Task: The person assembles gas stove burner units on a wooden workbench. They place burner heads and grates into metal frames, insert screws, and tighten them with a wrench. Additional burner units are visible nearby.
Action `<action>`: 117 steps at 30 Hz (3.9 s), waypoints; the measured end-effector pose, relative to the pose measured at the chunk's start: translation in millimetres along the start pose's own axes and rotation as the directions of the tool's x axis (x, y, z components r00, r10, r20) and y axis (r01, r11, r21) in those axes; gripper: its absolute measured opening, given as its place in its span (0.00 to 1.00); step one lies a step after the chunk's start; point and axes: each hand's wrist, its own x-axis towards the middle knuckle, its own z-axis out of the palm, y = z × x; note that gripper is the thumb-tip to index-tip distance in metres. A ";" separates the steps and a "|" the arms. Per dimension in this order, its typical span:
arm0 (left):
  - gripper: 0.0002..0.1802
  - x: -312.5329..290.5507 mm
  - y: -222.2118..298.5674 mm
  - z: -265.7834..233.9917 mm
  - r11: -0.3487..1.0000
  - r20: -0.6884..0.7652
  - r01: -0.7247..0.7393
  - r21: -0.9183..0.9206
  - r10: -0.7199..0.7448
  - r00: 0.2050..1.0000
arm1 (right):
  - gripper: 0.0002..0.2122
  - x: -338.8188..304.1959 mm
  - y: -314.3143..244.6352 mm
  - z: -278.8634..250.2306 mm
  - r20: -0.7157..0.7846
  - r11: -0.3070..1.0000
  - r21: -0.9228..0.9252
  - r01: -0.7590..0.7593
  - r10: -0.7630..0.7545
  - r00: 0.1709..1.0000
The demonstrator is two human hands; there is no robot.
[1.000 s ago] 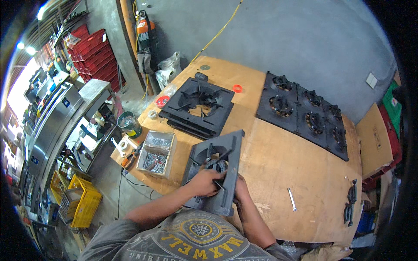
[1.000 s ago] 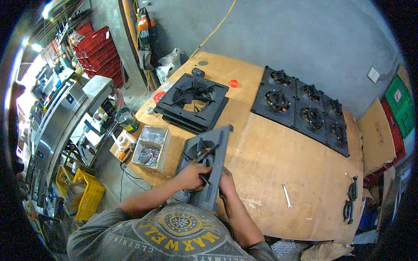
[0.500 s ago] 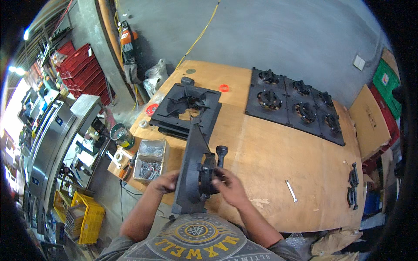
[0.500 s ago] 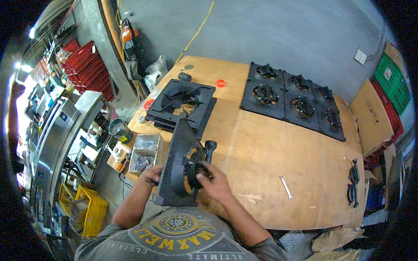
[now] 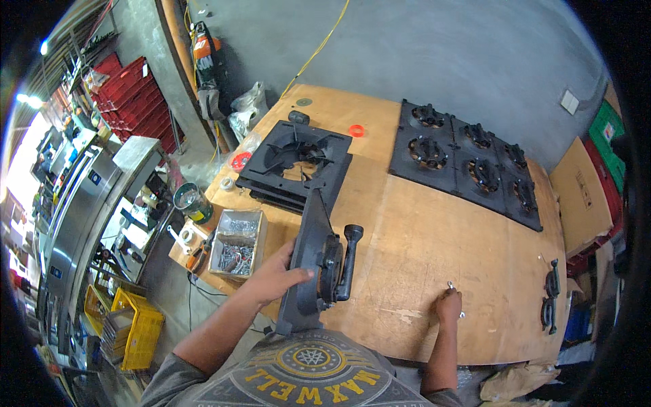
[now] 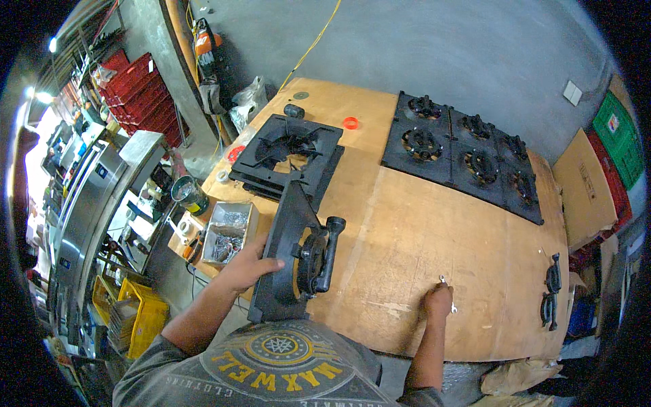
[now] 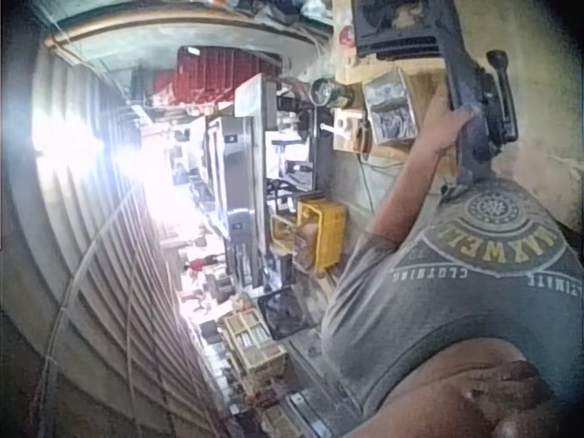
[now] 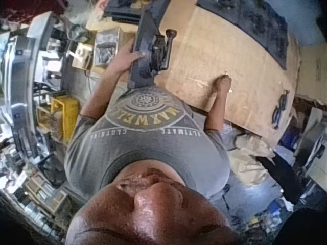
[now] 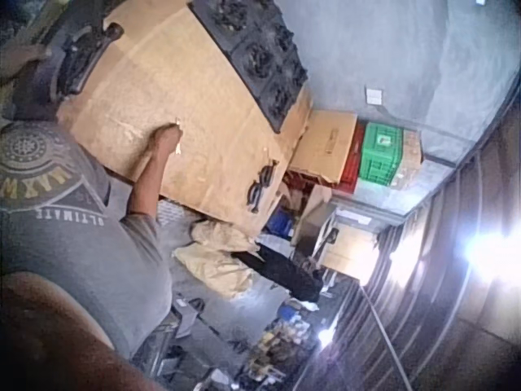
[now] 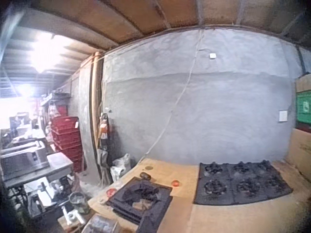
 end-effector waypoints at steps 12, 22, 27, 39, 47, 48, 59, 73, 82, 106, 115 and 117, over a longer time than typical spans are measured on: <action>0.36 19.0 1.8 -36.7 0.998 0.155 0.023 0.050 -0.031 0.987 | 0.14 4.8 38.7 -13.8 -0.045 0.997 -0.001 -0.071 0.071 0.996; 0.50 62.2 48.5 -38.9 0.891 0.560 -0.097 0.443 -0.190 0.807 | 0.06 -26.7 -109.3 -78.5 0.203 0.560 0.824 -0.085 -0.152 0.967; 0.58 74.7 44.7 -54.0 0.868 0.626 -0.085 0.489 -0.282 0.727 | 0.08 -79.4 -232.9 -127.8 0.012 0.046 0.999 0.012 -0.489 0.872; 0.53 96.7 46.1 -70.8 0.946 0.613 -0.123 0.299 -0.092 0.785 | 0.11 -98.3 -312.9 -102.0 -0.017 0.184 0.972 0.144 -0.560 0.828; 0.46 122.1 42.9 -92.0 0.900 0.612 -0.120 0.419 -0.182 0.770 | 0.06 -113.3 -354.3 -118.8 -0.302 0.334 0.605 0.723 -0.743 0.597; 0.45 125.7 48.4 -91.2 0.877 0.584 -0.103 0.469 -0.220 0.782 | 0.05 -114.7 -358.8 -120.0 -0.297 0.324 0.570 0.755 -0.776 0.556; 0.42 143.6 22.1 -90.3 0.870 0.504 -0.206 0.449 -0.056 0.862 | 0.05 -112.5 -390.3 -117.9 -0.065 0.568 0.544 0.618 -0.705 0.706; 0.37 142.7 30.6 -97.5 0.888 0.484 -0.162 0.431 -0.076 0.872 | 0.08 -103.5 -380.5 -113.4 -0.094 0.482 0.755 0.444 -0.590 0.802; 0.39 142.4 28.7 -99.4 0.840 0.484 -0.272 0.470 0.013 0.875 | 0.07 -98.0 -398.3 -121.9 0.013 0.626 0.537 0.566 -0.677 0.736; 0.38 141.8 28.5 -98.4 0.856 0.505 -0.264 0.445 0.004 0.863 | 0.07 -104.1 -398.8 -132.5 -0.127 0.468 0.394 0.791 -0.824 0.551; 0.38 135.1 38.0 -95.0 0.848 0.484 -0.257 0.464 0.000 0.875 | 0.05 -110.1 -401.6 -135.5 -0.046 0.486 0.394 0.780 -0.837 0.545; 0.39 136.8 35.4 -97.7 0.855 0.487 -0.263 0.447 0.013 0.873 | 0.05 -114.3 -405.7 -135.4 -0.045 0.439 0.359 0.824 -0.873 0.485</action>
